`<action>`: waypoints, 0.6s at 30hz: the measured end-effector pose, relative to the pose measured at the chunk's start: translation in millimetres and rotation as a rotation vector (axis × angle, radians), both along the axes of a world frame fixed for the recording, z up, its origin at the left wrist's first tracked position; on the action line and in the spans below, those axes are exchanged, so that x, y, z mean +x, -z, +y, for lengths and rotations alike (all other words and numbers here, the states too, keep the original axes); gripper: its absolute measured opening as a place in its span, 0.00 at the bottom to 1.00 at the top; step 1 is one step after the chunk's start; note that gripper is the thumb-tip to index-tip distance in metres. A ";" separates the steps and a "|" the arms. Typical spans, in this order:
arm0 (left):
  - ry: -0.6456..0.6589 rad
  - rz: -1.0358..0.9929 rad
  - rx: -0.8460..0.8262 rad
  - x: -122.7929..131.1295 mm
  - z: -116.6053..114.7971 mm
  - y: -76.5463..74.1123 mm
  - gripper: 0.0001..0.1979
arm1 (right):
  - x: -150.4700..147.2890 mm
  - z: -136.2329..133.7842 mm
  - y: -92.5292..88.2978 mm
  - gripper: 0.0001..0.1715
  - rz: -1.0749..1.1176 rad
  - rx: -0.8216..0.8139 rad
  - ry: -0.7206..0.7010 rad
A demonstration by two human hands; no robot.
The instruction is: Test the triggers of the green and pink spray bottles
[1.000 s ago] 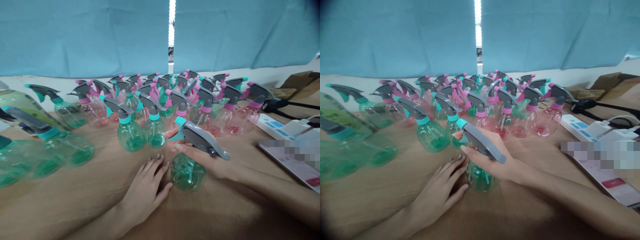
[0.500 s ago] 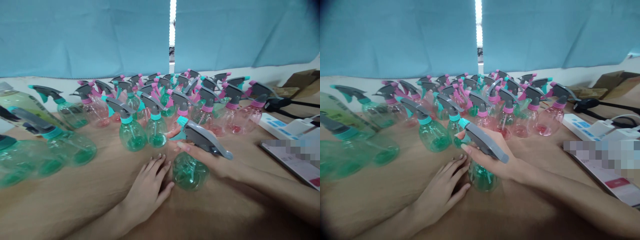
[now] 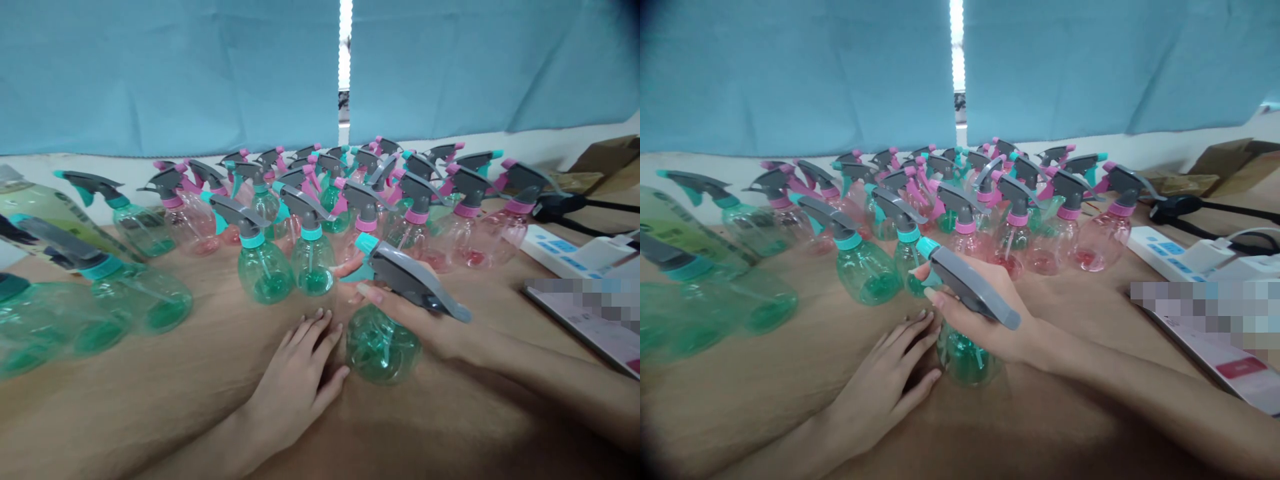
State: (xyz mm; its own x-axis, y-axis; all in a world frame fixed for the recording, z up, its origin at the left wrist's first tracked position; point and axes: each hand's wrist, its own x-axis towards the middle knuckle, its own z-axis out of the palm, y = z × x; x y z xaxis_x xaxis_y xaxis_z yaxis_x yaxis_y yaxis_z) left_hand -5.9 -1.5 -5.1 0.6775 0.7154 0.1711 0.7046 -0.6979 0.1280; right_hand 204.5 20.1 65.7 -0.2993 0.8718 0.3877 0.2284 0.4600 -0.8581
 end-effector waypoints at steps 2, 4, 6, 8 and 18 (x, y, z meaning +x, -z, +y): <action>-0.001 0.011 -0.009 0.3 -0.1 -0.4 0.23 | -0.7 0.1 -1.1 0.11 0.020 -0.019 -0.024; -0.009 0.025 -0.017 0.5 -0.4 -1.1 0.23 | -1.3 0.2 -3.2 0.10 0.023 -0.024 -0.021; -0.014 0.034 -0.022 0.5 -0.8 -1.8 0.23 | -1.2 -0.3 -6.2 0.08 -0.010 -0.005 -0.004; -0.017 0.036 -0.024 0.3 -1.2 -2.0 0.23 | -0.5 -1.8 -9.4 0.07 -0.055 0.016 -0.005; -0.020 0.027 -0.027 1.1 -1.7 -2.7 0.24 | 6.5 -1.1 -2.3 0.15 -0.129 0.196 0.071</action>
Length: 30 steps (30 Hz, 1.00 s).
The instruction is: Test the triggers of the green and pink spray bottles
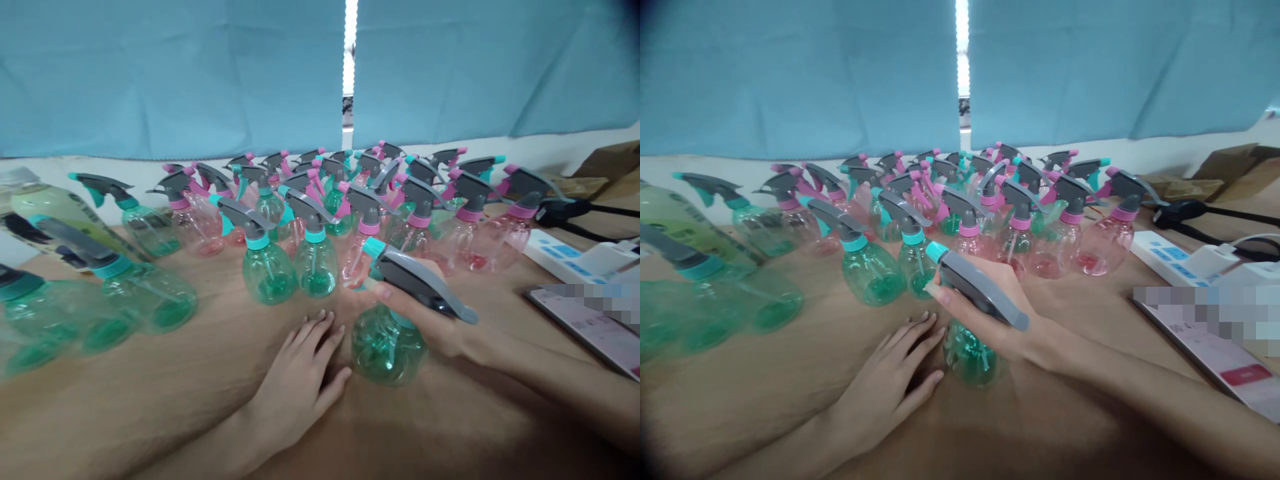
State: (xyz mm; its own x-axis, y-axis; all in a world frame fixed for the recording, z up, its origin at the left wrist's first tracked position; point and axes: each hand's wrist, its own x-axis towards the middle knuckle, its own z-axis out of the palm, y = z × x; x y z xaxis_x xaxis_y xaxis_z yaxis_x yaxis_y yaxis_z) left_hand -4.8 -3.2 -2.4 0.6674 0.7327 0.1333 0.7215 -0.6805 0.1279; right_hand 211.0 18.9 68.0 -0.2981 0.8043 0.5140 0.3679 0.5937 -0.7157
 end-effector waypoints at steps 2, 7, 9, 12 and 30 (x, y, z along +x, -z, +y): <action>0.001 -0.003 0.006 -0.4 -0.3 0.1 0.23 | -0.4 0.7 -1.3 0.16 0.026 -0.008 -0.036; 0.006 -0.030 0.033 -1.4 -0.8 1.4 0.22 | -2.6 0.5 -6.6 0.16 0.041 -0.038 -0.040; 0.004 -0.028 0.036 -1.4 -0.7 1.2 0.23 | -3.4 -0.1 -8.3 0.16 0.047 -0.040 -0.022; 0.004 -0.012 0.040 -1.4 -0.1 0.1 0.23 | -4.2 -1.1 -11.4 0.18 0.029 -0.062 0.004; 0.017 -0.019 0.034 -1.4 1.2 -1.2 0.22 | -4.2 4.0 0.3 0.09 0.197 -0.188 -0.066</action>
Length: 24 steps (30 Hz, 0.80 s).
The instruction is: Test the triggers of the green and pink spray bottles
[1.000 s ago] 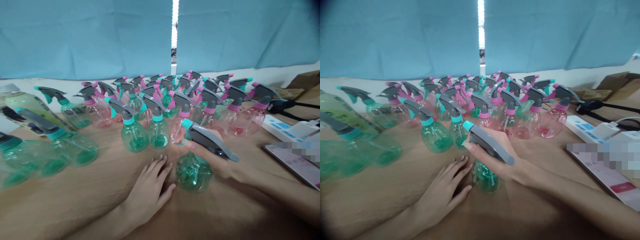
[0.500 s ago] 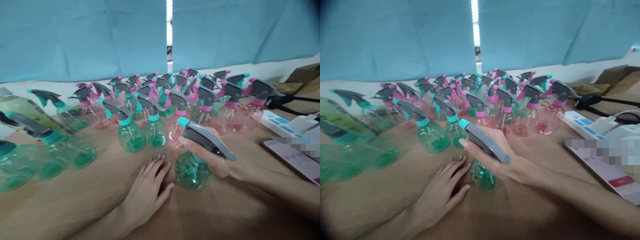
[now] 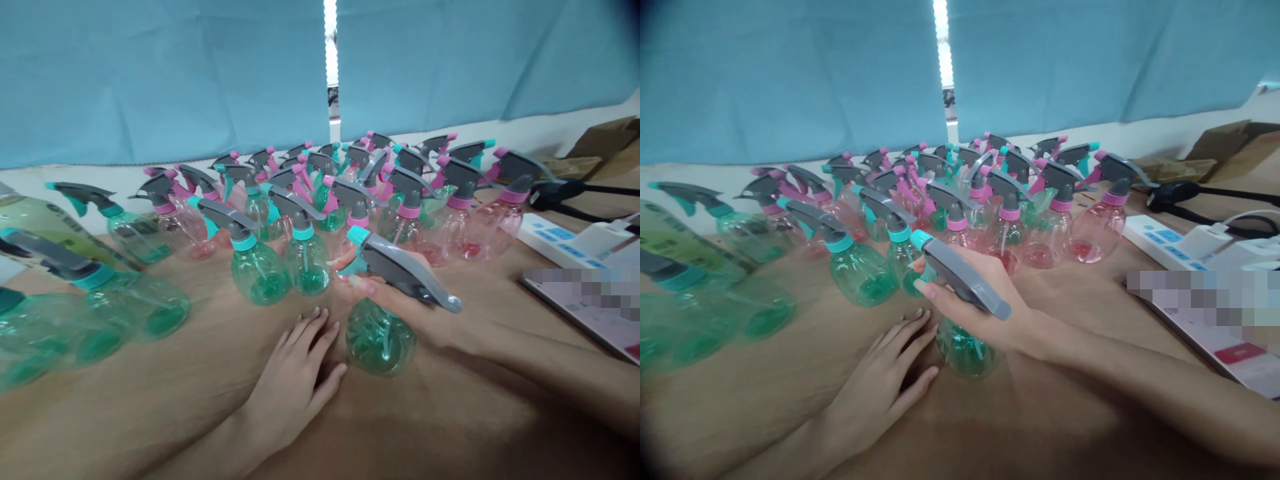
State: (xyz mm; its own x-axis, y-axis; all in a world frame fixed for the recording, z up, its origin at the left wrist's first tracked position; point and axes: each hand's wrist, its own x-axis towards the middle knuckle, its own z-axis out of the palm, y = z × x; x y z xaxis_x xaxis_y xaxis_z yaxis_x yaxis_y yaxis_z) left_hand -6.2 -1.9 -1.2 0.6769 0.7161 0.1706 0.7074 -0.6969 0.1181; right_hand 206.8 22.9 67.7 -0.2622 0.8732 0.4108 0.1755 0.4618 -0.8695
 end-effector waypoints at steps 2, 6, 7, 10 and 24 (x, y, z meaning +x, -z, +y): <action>-0.002 -0.004 -0.003 -0.3 -0.3 0.2 0.22 | 0.2 0.1 1.6 0.11 -0.004 0.004 0.013; -0.007 0.016 -0.012 -0.3 -0.8 0.6 0.23 | -0.5 0.2 3.0 0.11 0.003 0.006 0.014; -0.008 0.019 -0.014 -0.1 -0.8 0.6 0.23 | -0.6 0.2 2.9 0.10 0.003 0.010 0.016; -0.008 0.018 -0.011 0.2 -0.6 1.3 0.23 | 0.1 -0.1 1.6 0.09 -0.013 0.016 0.024; -0.012 -0.003 0.001 -0.6 -1.0 2.7 0.23 | 1.7 -1.1 0.2 0.10 -0.030 0.017 0.020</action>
